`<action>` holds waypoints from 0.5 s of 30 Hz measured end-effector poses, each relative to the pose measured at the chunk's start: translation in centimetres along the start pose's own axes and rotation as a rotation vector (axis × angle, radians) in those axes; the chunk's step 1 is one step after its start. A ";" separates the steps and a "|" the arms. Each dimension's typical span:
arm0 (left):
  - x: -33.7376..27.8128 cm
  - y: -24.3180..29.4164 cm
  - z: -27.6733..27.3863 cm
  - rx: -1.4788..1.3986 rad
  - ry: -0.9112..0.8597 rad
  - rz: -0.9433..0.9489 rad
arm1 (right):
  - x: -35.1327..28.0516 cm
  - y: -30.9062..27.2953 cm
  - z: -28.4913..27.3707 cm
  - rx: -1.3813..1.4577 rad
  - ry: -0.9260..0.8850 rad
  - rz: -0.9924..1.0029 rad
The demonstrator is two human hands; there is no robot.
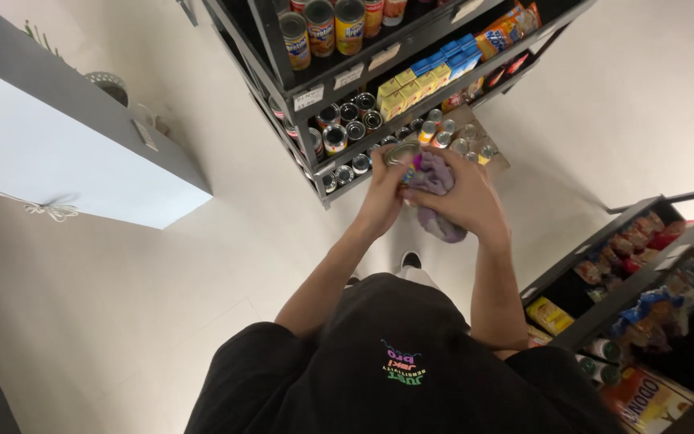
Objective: Cleaning canned goods with a cloth and organizing them onto a retail shelf.
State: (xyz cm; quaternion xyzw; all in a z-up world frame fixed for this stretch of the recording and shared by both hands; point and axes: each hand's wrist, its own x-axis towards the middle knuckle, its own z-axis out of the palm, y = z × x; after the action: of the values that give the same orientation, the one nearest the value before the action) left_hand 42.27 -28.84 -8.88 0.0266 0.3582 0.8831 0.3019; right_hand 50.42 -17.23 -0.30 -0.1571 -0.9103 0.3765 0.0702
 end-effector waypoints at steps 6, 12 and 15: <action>4.3 4.1 0.1 0.908 -0.331 0.582 | 0.4 4.0 2.3 0.040 0.264 0.020; 13.3 9.3 4.7 1.053 -0.492 0.674 | 3.3 2.0 1.1 0.217 0.528 -0.131; 21.0 10.6 5.8 0.980 -0.514 0.819 | 5.3 5.2 0.2 0.431 0.509 -0.162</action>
State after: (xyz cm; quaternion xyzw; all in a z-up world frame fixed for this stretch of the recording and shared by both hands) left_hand 21.19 -19.56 -1.26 0.5018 0.5945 0.6278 -0.0277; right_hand 46.64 -12.08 -4.09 -0.1547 -0.7725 0.5021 0.3566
